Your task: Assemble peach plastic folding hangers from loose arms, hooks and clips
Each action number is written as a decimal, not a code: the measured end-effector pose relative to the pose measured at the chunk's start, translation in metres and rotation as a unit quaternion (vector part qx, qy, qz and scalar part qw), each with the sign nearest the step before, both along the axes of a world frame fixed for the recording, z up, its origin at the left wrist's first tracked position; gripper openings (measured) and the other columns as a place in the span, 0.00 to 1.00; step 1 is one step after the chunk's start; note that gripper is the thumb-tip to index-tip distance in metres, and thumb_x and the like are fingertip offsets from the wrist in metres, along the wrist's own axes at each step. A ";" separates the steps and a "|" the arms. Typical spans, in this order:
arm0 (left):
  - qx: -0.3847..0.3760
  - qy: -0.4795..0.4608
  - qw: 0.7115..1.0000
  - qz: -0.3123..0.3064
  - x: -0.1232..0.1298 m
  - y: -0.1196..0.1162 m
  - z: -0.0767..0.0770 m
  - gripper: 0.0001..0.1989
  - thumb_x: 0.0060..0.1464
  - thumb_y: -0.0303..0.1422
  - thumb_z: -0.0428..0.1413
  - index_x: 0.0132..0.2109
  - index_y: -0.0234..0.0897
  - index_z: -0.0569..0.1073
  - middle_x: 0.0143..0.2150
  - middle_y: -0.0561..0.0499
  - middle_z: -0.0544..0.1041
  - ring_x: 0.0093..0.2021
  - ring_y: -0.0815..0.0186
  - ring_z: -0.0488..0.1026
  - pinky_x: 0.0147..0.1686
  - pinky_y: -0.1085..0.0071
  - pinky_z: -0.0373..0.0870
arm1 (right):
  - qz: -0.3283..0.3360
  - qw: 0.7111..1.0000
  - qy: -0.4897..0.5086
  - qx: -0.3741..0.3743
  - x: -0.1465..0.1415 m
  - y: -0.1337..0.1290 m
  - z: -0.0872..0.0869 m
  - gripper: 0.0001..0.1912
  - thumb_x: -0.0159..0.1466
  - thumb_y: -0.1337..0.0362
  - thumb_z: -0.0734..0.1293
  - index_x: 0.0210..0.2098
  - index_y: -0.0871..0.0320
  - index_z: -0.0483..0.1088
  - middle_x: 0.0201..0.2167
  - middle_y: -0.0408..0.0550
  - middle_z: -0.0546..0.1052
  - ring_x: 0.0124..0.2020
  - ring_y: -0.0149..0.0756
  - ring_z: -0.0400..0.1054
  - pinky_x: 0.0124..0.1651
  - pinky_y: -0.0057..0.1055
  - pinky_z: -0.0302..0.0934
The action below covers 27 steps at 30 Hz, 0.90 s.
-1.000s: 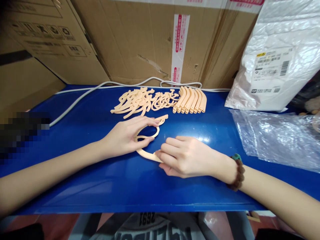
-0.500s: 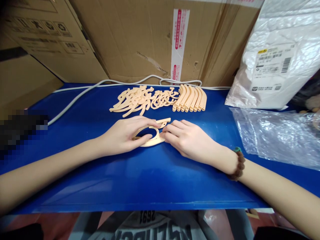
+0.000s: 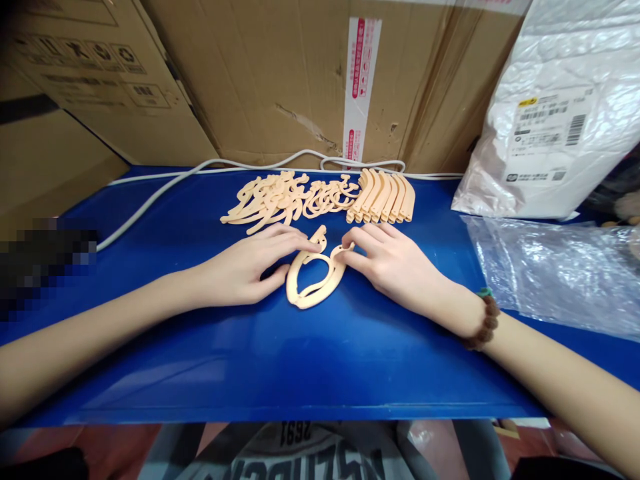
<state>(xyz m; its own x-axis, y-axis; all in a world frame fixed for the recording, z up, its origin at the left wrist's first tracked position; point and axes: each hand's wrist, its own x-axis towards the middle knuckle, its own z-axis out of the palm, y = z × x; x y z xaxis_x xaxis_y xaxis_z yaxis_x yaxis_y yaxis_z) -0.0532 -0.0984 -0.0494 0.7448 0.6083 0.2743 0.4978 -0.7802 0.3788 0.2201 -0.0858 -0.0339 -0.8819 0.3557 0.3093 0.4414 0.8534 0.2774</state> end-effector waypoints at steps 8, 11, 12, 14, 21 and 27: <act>0.017 0.010 1.000 -0.014 0.008 -0.011 0.005 0.24 0.56 0.31 0.54 0.60 0.37 0.65 0.55 0.44 0.73 0.57 0.56 0.65 0.58 0.58 0.64 | -0.017 0.999 0.018 -0.031 -0.001 0.000 0.001 0.16 0.73 0.61 0.57 0.45 0.62 0.74 0.37 0.52 0.77 0.35 0.37 0.68 0.40 0.33 0.58; 0.020 -0.012 0.999 -0.028 0.008 -0.011 0.004 0.25 0.56 0.36 0.57 0.60 0.39 0.64 0.55 0.44 0.73 0.57 0.55 0.66 0.63 0.55 0.59 | 0.013 0.994 0.035 -0.100 -0.005 -0.005 0.002 0.23 0.70 0.49 0.61 0.47 0.63 0.73 0.41 0.55 0.77 0.38 0.40 0.70 0.43 0.36 0.61; 0.019 -0.022 0.999 -0.033 0.008 -0.011 0.004 0.26 0.56 0.38 0.58 0.60 0.38 0.64 0.57 0.43 0.72 0.59 0.54 0.65 0.64 0.54 0.56 | 0.026 0.990 0.039 -0.130 -0.006 -0.008 0.002 0.28 0.67 0.44 0.62 0.49 0.63 0.72 0.44 0.56 0.77 0.41 0.41 0.70 0.44 0.38 0.62; -0.001 -0.032 0.999 -0.041 0.008 -0.011 0.002 0.30 0.56 0.42 0.60 0.61 0.37 0.62 0.61 0.41 0.68 0.63 0.54 0.61 0.66 0.54 0.54 | 0.051 0.980 0.037 -0.190 -0.009 -0.012 0.002 0.36 0.62 0.38 0.65 0.55 0.63 0.69 0.52 0.59 0.75 0.50 0.45 0.69 0.51 0.41 0.62; -0.068 0.026 0.997 -0.031 0.001 -0.011 0.012 0.37 0.55 0.48 0.61 0.65 0.39 0.58 0.62 0.42 0.66 0.62 0.55 0.64 0.58 0.61 0.65 | 0.067 0.966 0.001 -0.250 -0.014 -0.021 -0.002 0.28 0.67 0.51 0.64 0.62 0.59 0.65 0.65 0.60 0.64 0.63 0.48 0.60 0.60 0.47 0.59; -0.087 0.152 0.984 0.017 -0.021 -0.020 0.036 0.27 0.56 0.42 0.62 0.60 0.45 0.66 0.55 0.49 0.71 0.52 0.59 0.72 0.47 0.68 0.69 | 0.035 0.976 0.011 -0.215 -0.010 -0.013 -0.003 0.23 0.70 0.54 0.61 0.60 0.59 0.65 0.59 0.57 0.69 0.55 0.44 0.66 0.56 0.44 0.62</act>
